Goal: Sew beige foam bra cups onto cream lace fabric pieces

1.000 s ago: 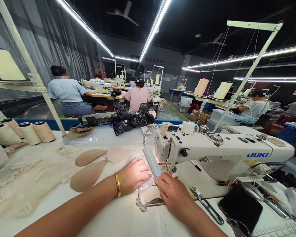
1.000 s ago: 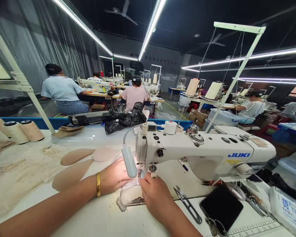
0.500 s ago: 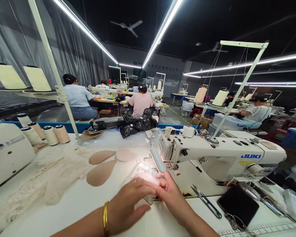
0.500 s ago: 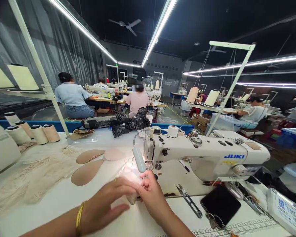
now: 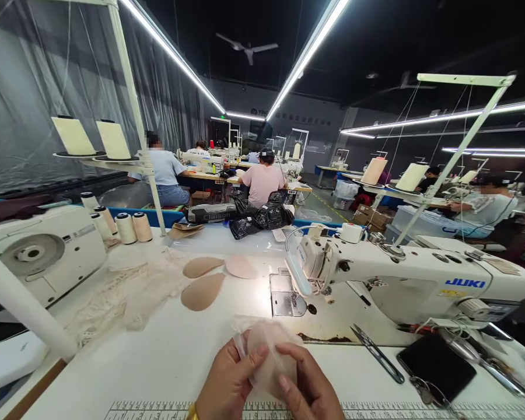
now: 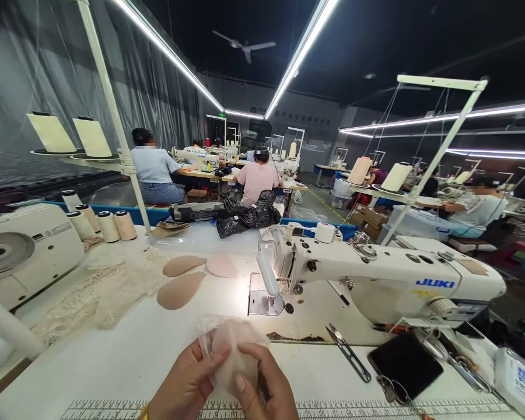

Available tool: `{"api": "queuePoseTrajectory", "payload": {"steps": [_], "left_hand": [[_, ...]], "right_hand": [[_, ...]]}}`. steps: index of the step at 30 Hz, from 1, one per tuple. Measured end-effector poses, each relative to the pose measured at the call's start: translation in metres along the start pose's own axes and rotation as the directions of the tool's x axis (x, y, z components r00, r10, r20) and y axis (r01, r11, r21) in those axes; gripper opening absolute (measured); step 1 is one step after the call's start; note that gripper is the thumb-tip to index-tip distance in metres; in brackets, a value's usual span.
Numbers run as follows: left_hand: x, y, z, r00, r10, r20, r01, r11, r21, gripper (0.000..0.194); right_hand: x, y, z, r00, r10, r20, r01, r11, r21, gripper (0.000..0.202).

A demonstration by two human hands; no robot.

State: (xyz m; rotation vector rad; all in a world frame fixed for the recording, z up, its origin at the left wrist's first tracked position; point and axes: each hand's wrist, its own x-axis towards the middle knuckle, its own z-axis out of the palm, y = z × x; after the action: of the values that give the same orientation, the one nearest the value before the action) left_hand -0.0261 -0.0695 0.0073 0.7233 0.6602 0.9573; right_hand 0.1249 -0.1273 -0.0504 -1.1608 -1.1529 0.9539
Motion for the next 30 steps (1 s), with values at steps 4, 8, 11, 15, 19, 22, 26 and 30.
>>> {"api": "queuePoseTrajectory", "payload": {"steps": [4,8,11,15,19,22,26,30], "left_hand": [[-0.008,-0.004,0.001,0.999,-0.003,0.048,0.001,0.999,0.036,0.049],[-0.007,0.002,0.000,0.999,0.024,0.037,-0.024,1.000,0.000,0.049],[-0.004,0.005,0.000,0.999,0.040,0.003,-0.040,0.997,-0.066,0.043],[-0.002,0.006,0.003,0.999,0.035,-0.024,-0.038,0.993,-0.115,0.039],[-0.002,0.006,0.007,1.000,0.012,-0.011,-0.013,0.990,-0.142,0.039],[0.001,0.005,0.013,1.000,-0.014,0.018,0.016,0.989,-0.145,0.042],[0.005,0.010,0.020,0.998,-0.038,0.040,0.043,0.991,-0.129,0.043],[0.010,0.022,0.013,0.979,-0.028,0.200,0.018,0.998,0.053,0.038]], "right_hand": [[0.016,-0.029,-0.010,0.994,0.108,0.012,-0.109,0.993,0.048,0.061],[0.016,-0.025,-0.007,0.991,0.129,0.021,-0.131,0.975,0.180,0.079],[0.012,-0.015,0.000,0.991,0.130,-0.026,-0.120,0.963,0.243,0.083],[0.011,-0.013,0.001,0.987,0.147,-0.067,-0.123,0.954,0.274,0.084],[0.013,-0.015,-0.001,0.978,0.181,-0.101,-0.145,0.946,0.290,0.088],[0.013,-0.014,0.000,0.976,0.177,-0.127,-0.138,0.953,0.271,0.091],[0.011,-0.008,-0.006,0.990,0.135,-0.047,-0.120,0.964,0.239,0.097],[0.018,-0.011,-0.033,0.989,-0.011,0.149,0.011,1.000,0.003,0.094]]}}
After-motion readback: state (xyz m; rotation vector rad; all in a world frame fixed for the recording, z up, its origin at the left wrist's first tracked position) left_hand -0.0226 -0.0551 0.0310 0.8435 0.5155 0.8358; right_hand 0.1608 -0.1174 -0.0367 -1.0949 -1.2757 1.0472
